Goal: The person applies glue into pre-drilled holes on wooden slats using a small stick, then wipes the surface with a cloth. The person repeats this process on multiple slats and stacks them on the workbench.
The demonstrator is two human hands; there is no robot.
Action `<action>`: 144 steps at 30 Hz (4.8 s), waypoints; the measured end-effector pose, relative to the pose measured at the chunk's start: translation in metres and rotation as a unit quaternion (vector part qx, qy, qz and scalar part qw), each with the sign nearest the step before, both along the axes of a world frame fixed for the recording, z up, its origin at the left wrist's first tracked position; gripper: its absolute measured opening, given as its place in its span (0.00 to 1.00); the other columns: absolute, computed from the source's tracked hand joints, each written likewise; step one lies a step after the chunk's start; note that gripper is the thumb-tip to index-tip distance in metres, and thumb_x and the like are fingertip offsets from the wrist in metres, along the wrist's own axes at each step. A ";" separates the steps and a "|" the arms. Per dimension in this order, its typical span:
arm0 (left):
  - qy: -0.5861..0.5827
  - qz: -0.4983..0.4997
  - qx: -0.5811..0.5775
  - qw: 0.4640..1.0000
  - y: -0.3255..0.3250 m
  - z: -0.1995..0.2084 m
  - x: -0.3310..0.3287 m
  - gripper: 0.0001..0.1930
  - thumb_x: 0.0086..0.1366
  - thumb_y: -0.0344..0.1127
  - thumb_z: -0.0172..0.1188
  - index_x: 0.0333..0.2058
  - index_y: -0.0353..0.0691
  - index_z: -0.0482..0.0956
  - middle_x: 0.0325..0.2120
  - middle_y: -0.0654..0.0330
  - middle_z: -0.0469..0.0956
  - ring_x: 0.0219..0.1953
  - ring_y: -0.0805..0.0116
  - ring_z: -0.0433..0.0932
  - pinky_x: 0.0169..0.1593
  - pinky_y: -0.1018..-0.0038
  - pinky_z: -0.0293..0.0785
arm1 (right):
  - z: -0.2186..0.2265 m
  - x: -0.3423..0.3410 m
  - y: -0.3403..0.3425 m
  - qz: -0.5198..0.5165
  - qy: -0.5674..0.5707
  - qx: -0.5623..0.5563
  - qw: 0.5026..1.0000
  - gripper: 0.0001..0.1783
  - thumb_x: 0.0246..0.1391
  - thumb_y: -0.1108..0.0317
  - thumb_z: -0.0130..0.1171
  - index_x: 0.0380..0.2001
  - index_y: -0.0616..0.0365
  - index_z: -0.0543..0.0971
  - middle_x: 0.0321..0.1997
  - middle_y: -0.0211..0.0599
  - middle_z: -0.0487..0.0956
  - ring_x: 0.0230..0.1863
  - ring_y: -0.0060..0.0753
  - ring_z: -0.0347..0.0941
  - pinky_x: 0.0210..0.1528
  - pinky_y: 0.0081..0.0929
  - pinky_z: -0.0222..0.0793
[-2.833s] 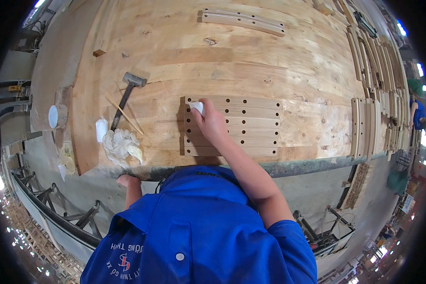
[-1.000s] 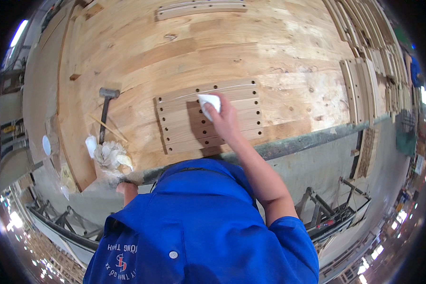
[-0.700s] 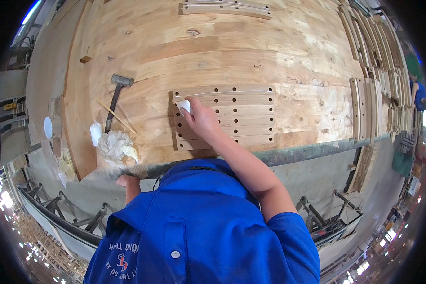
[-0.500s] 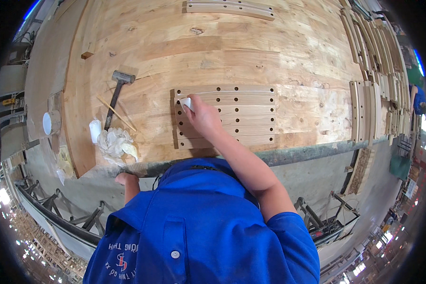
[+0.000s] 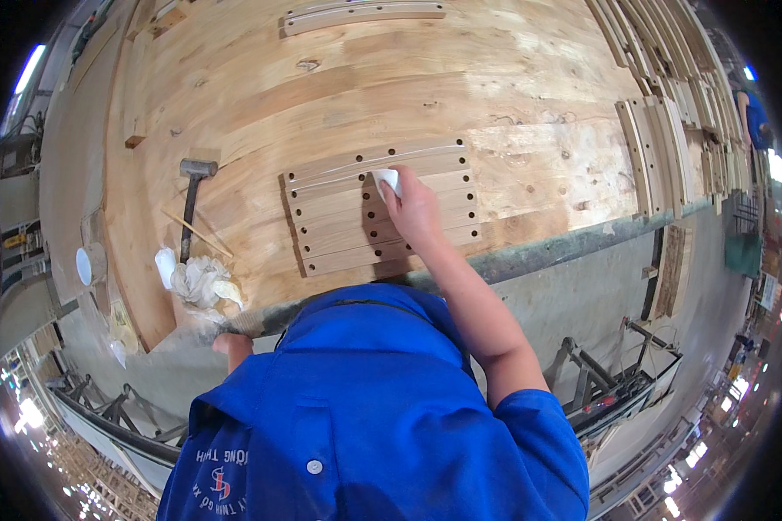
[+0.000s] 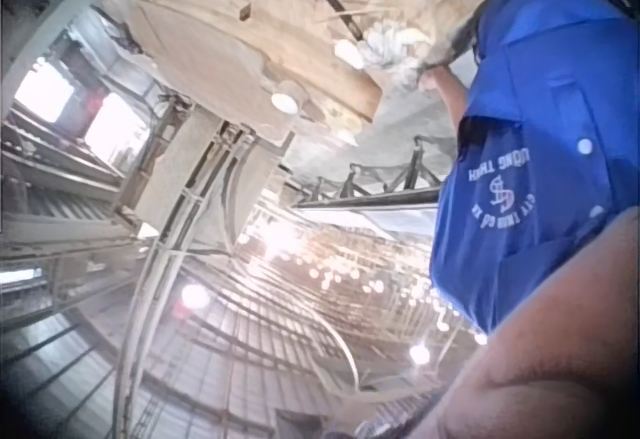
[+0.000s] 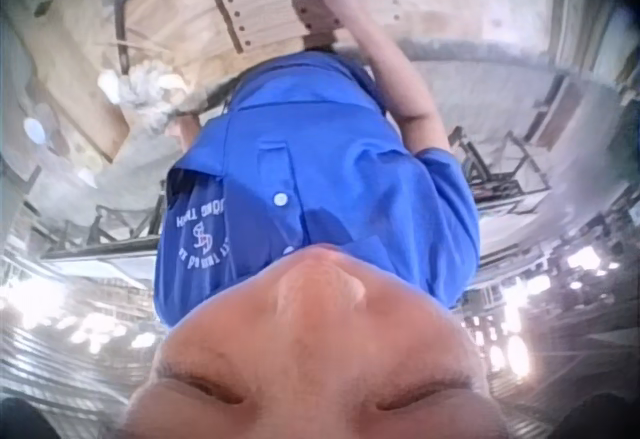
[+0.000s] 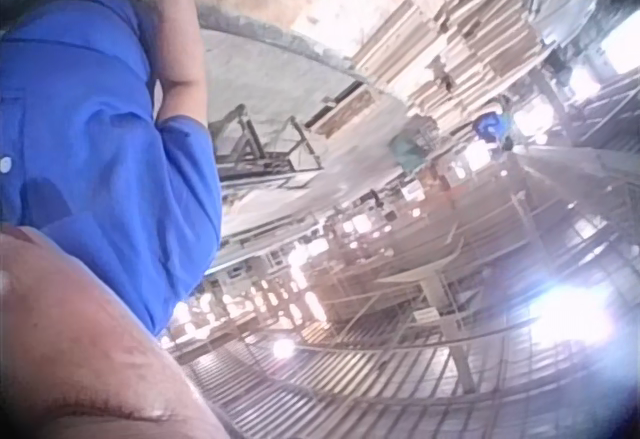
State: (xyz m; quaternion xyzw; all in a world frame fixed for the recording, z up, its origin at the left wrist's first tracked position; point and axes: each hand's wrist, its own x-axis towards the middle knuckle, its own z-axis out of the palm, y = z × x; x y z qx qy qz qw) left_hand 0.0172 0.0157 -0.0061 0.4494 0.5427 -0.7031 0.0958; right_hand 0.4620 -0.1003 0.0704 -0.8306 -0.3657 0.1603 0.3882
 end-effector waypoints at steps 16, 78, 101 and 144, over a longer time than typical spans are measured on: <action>0.003 -0.102 0.014 0.995 -0.010 0.012 0.013 0.27 0.66 0.54 0.42 0.55 0.47 0.75 0.56 0.65 0.74 0.57 0.62 0.72 0.56 0.62 0.69 | -0.001 0.080 -0.061 -0.163 -0.069 -0.018 0.984 0.14 0.58 0.63 0.60 0.45 0.56 0.75 0.33 0.53 0.81 0.34 0.57 0.79 0.36 0.45 0.73; -0.026 -0.095 0.056 0.994 -0.010 0.023 0.017 0.24 0.61 0.56 0.54 0.54 0.59 0.78 0.56 0.65 0.75 0.58 0.64 0.74 0.55 0.62 0.73 | -0.001 0.060 -0.101 -0.230 0.044 0.100 0.967 0.14 0.60 0.62 0.57 0.47 0.54 0.74 0.37 0.47 0.81 0.32 0.42 0.78 0.32 0.35 0.73; -0.145 -0.019 0.100 0.984 -0.015 0.010 -0.036 0.25 0.68 0.53 0.46 0.58 0.49 0.71 0.57 0.60 0.72 0.57 0.62 0.72 0.57 0.59 0.69 | 0.009 -0.132 0.003 0.042 0.091 -0.049 0.994 0.18 0.61 0.54 0.55 0.48 0.54 0.74 0.31 0.51 0.81 0.32 0.58 0.78 0.34 0.48 0.73; -0.456 0.698 0.176 0.523 -0.029 0.018 -0.051 0.29 0.69 0.53 0.51 0.59 0.35 0.65 0.52 0.49 0.73 0.50 0.55 0.75 0.51 0.64 0.75 | 0.010 -0.018 -0.101 -0.219 0.021 0.024 0.975 0.16 0.61 0.61 0.56 0.49 0.56 0.75 0.39 0.49 0.82 0.39 0.45 0.81 0.39 0.36 0.73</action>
